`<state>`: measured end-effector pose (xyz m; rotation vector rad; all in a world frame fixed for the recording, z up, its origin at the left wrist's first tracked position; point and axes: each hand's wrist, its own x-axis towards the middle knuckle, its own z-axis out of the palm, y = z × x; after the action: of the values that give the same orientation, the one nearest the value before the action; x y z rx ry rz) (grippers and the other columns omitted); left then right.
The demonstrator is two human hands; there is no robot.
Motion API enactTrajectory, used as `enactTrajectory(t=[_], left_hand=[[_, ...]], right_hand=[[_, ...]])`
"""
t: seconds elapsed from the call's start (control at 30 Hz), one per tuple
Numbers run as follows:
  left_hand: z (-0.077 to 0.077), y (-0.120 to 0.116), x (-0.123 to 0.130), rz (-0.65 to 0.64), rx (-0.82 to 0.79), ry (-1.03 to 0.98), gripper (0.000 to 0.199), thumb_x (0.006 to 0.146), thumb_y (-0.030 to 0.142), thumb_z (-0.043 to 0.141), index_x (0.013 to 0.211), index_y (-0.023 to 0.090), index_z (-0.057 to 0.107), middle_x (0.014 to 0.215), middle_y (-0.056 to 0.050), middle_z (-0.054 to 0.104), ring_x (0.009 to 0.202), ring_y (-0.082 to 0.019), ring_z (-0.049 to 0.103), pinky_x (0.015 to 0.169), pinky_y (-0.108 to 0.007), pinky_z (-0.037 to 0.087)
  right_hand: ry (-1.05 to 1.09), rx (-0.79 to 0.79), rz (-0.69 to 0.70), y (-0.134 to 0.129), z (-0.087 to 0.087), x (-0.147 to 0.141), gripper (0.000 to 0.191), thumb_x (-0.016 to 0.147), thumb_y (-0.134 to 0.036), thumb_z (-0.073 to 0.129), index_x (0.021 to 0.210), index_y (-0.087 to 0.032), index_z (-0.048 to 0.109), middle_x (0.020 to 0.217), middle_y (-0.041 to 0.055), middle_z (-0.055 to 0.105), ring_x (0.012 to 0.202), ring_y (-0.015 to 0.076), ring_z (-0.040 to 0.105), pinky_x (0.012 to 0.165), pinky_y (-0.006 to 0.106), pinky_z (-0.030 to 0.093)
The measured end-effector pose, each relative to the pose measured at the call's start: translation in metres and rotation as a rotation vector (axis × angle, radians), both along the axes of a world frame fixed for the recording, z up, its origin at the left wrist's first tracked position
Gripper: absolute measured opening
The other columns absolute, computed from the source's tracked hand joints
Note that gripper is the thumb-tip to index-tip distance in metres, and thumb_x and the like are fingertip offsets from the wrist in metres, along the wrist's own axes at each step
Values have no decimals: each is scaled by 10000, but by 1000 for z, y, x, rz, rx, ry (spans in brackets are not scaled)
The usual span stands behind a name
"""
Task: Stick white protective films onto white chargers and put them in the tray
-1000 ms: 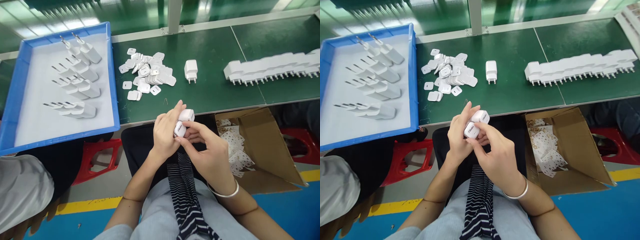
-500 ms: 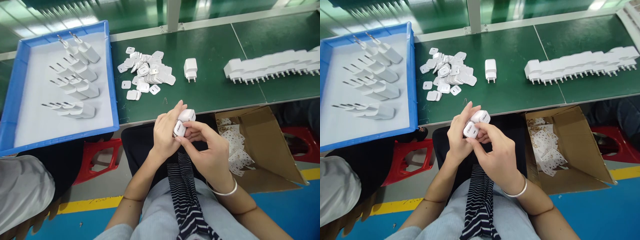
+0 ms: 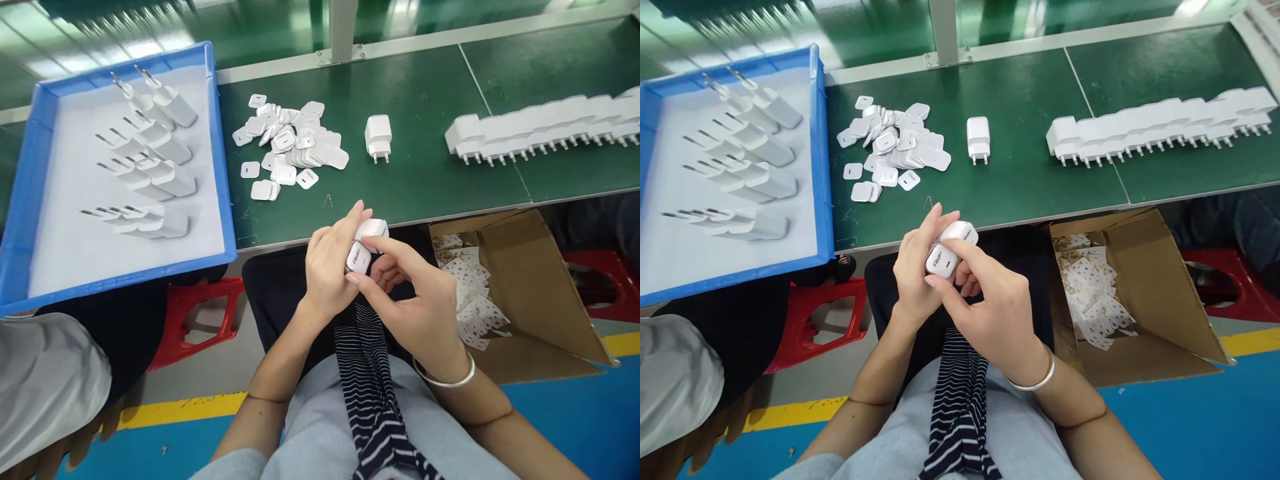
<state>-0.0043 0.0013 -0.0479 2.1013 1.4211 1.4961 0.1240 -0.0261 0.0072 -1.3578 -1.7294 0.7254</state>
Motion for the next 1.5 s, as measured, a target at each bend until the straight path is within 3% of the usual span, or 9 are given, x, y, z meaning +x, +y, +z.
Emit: enactTrajectory(t=[0.4, 1.5], left_hand=[[0, 1, 1, -23, -1, -3, 508, 1023, 341, 475, 1513, 218, 431, 1279, -85, 737, 1098, -196, 710, 918, -328, 478], [1, 2, 1, -32, 14, -8, 473, 1038, 363, 453, 1491, 225, 459, 1262, -73, 747, 1094, -181, 718, 939, -315, 488]], right_hand=[[31, 27, 1, 2, -2, 3, 274, 878, -206, 729, 1151, -224, 714, 842, -2, 722, 652, 120, 620, 617, 269, 577], [11, -26, 20, 6, 3, 4, 224, 878, -220, 730, 1096, -213, 680, 750, -35, 657, 622, 114, 592, 602, 259, 549]])
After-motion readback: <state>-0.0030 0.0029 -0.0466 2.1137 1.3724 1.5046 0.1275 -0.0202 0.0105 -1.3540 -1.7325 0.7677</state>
